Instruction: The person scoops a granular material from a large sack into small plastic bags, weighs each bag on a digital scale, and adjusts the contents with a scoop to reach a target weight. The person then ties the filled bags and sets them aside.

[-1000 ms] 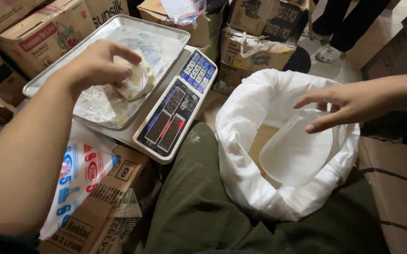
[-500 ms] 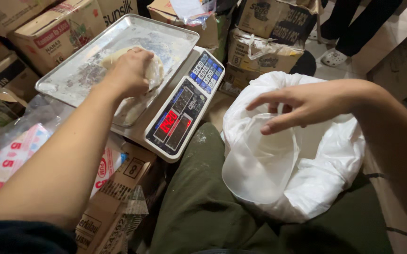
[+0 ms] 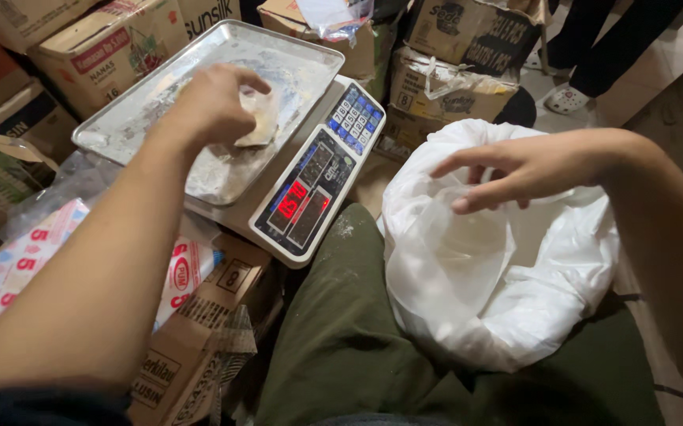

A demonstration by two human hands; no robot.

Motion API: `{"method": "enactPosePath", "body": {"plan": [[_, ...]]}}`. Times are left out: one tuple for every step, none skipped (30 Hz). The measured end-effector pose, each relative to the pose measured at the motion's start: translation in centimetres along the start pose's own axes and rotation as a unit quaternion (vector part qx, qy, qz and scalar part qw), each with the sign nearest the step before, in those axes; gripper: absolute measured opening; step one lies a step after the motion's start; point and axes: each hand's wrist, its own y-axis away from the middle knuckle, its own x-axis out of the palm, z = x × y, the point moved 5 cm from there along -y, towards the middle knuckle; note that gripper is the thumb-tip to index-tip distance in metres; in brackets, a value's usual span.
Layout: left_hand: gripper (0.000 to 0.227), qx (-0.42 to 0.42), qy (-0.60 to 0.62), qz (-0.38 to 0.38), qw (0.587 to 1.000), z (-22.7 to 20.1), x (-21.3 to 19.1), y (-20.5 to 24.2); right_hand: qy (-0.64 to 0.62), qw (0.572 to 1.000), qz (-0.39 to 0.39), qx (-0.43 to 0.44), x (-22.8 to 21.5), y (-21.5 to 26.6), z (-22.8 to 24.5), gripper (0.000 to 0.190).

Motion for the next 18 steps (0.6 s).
{"method": "enactPosePath", "body": {"plan": [[0.064,0.01,0.047,0.004,0.999,-0.5,-0.5,0.3,-0.01,1.0,0.0,0.009,0.2,0.1,-1.3,0.09],[0.062,-0.013,0.013,-0.006,1.0,-0.6,-1.2,0.7,-0.02,1.0,0.001,0.018,0.3,0.2,-2.8,0.091],[0.06,-0.037,-0.021,-0.015,0.999,-0.5,-1.8,1.2,-0.034,0.999,-0.01,0.041,0.3,0.4,-4.4,0.092],[0.057,-0.06,-0.055,-0.024,0.996,-0.6,-2.1,1.6,-0.048,0.997,-0.021,0.064,0.2,0.6,-6.1,0.093],[0.052,-0.041,-0.054,-0.066,0.995,-1.6,-2.1,1.8,-0.061,0.994,-0.032,0.086,0.2,0.9,-7.9,0.094],[0.048,-0.022,-0.053,-0.108,0.992,-2.6,-2.1,2.0,-0.076,0.988,-0.045,0.128,0.3,1.2,-9.8,0.095],[0.044,-0.003,-0.051,-0.151,0.987,-3.6,-1.9,2.1,-0.089,0.98,-0.058,0.168,0.6,1.1,-11.5,0.096],[0.041,0.094,0.03,-0.216,0.971,-6.0,-0.8,2.5,-0.102,0.97,-0.071,0.209,0.9,0.7,-13.0,0.096],[0.046,0.19,0.111,-0.277,0.935,-8.2,0.3,3.2,-0.102,0.961,-0.085,0.241,1.4,0.2,-14.4,0.099],[0.055,0.155,0.152,-0.214,0.952,-9.8,2.6,2.6,-0.102,0.952,-0.098,0.273,2.1,-0.3,-15.6,0.102],[0.063,0.121,0.192,-0.149,0.962,-11.9,5.4,2.2,-0.103,0.94,-0.112,0.305,2.7,-0.6,-16.9,0.105],[0.07,0.117,0.195,-0.144,0.963,-13.9,7.5,2.6,-0.085,0.945,-0.132,0.286,3.2,-1.7,-17.4,0.109],[0.077,0.113,0.196,-0.138,0.964,-15.5,9.4,3.1,-0.067,0.95,-0.15,0.266,3.8,-2.7,-17.6,0.113],[0.086,0.085,0.197,-0.088,0.973,-16.7,11.3,3.2,-0.088,0.943,-0.171,0.27,4.6,-3.5,-18.0,0.114],[0.095,0.057,0.198,-0.038,0.978,-17.7,12.9,3.3,-0.108,0.935,-0.193,0.276,5.7,-4.6,-18.1,0.116],[0.099,0.031,0.194,-0.008,0.98,-18.4,14.1,3.3,-0.101,0.938,-0.201,0.265,6.8,-5.7,-17.8,0.117],[0.103,0.005,0.19,0.023,0.981,-19.1,15.0,3.4,-0.094,0.94,-0.208,0.255,7.7,-6.6,-17.5,0.119],[0.107,-0.021,0.185,0.054,0.981,-19.8,15.8,3.5,-0.106,0.935,-0.218,0.26,8.4,-7.2,-17.4,0.118]]}}
